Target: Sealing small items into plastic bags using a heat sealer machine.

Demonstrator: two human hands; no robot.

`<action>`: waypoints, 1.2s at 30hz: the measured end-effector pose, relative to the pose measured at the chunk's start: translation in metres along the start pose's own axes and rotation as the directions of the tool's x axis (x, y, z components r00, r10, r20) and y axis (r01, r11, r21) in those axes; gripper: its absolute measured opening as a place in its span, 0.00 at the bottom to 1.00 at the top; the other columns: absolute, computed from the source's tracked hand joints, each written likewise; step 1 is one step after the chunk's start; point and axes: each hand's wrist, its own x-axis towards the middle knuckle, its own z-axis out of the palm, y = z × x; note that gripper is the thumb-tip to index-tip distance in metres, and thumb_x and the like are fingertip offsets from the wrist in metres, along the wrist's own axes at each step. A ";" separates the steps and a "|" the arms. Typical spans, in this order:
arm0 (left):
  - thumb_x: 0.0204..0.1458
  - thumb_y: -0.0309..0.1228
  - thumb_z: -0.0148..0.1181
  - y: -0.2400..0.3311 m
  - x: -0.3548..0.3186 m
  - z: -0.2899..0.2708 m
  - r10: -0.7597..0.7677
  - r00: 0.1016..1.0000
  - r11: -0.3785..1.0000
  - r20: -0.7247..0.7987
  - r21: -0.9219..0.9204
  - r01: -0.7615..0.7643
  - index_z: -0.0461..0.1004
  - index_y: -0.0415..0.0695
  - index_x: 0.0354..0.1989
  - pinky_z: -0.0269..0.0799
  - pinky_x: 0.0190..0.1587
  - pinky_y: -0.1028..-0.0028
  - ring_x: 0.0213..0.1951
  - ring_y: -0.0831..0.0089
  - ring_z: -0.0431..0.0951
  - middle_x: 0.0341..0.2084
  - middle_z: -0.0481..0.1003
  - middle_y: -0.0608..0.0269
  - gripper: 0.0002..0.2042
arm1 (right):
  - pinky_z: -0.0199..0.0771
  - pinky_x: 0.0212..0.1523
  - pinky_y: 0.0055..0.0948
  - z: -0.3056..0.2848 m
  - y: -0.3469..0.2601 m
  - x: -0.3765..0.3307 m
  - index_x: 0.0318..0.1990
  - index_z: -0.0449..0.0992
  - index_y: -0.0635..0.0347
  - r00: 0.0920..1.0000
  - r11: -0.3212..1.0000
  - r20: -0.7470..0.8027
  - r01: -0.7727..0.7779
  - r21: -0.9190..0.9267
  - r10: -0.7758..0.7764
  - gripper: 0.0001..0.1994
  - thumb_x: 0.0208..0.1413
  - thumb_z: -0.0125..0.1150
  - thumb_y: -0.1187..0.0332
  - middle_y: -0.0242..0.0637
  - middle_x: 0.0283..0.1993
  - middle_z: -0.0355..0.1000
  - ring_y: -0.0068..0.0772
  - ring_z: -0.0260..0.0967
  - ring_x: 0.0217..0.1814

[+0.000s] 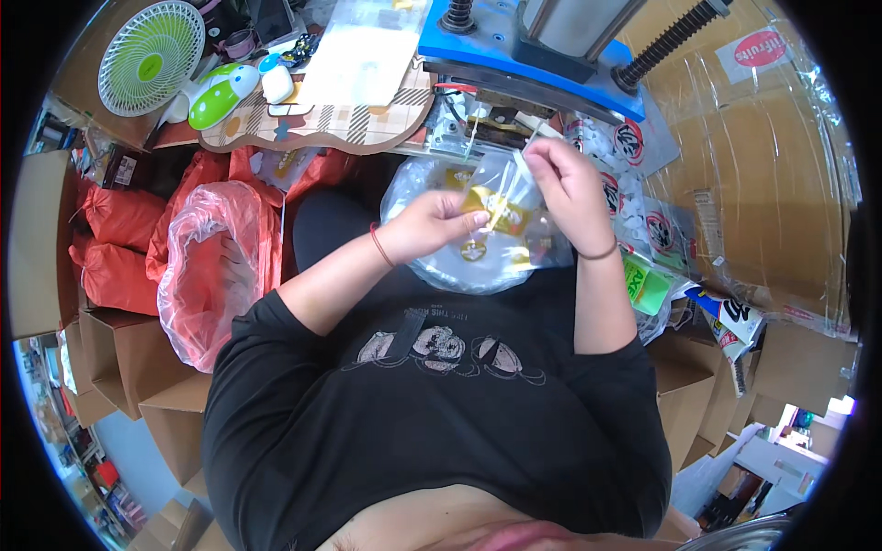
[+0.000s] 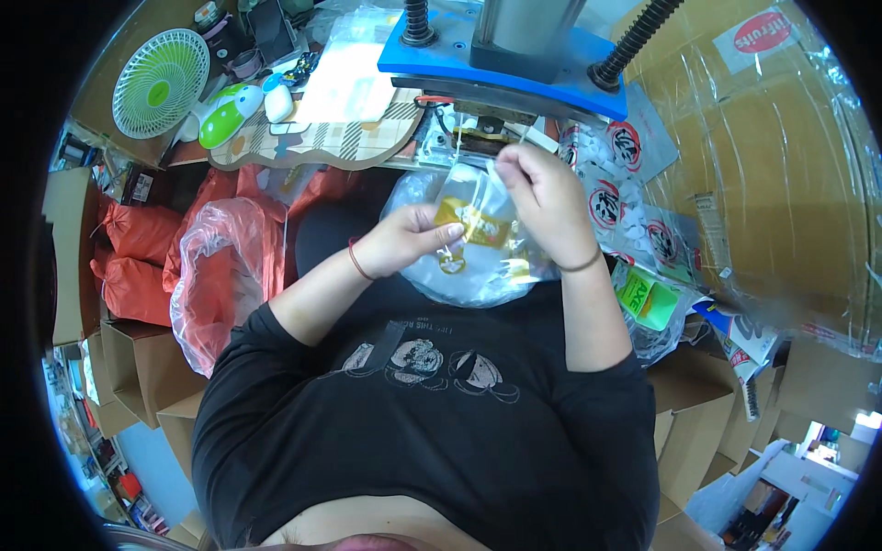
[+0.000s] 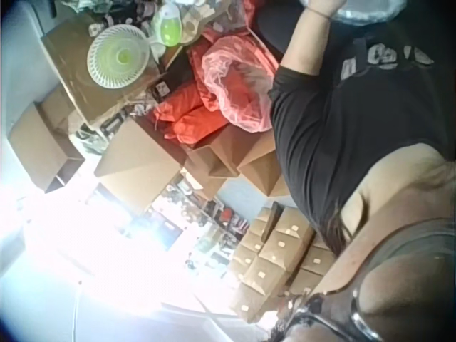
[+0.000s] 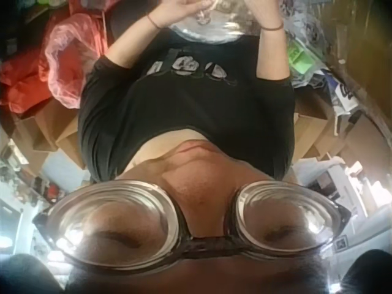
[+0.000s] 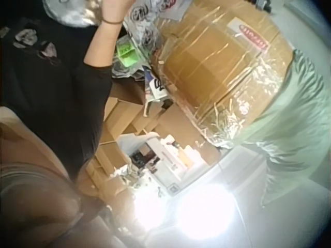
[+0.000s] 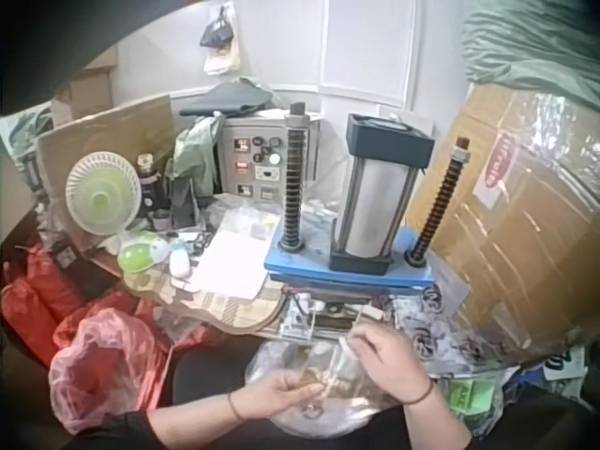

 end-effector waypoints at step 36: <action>0.59 0.35 0.58 -0.002 -0.008 -0.105 0.390 0.837 0.713 -0.384 0.701 -0.011 0.75 0.44 0.52 0.72 0.47 0.71 0.45 0.75 0.76 0.43 0.77 0.61 0.15 | 0.72 0.39 0.25 -0.055 0.073 -0.063 0.37 0.74 0.66 0.873 0.841 0.008 -0.471 0.266 0.487 0.06 0.52 0.65 0.78 0.36 0.37 0.73 0.28 0.71 0.36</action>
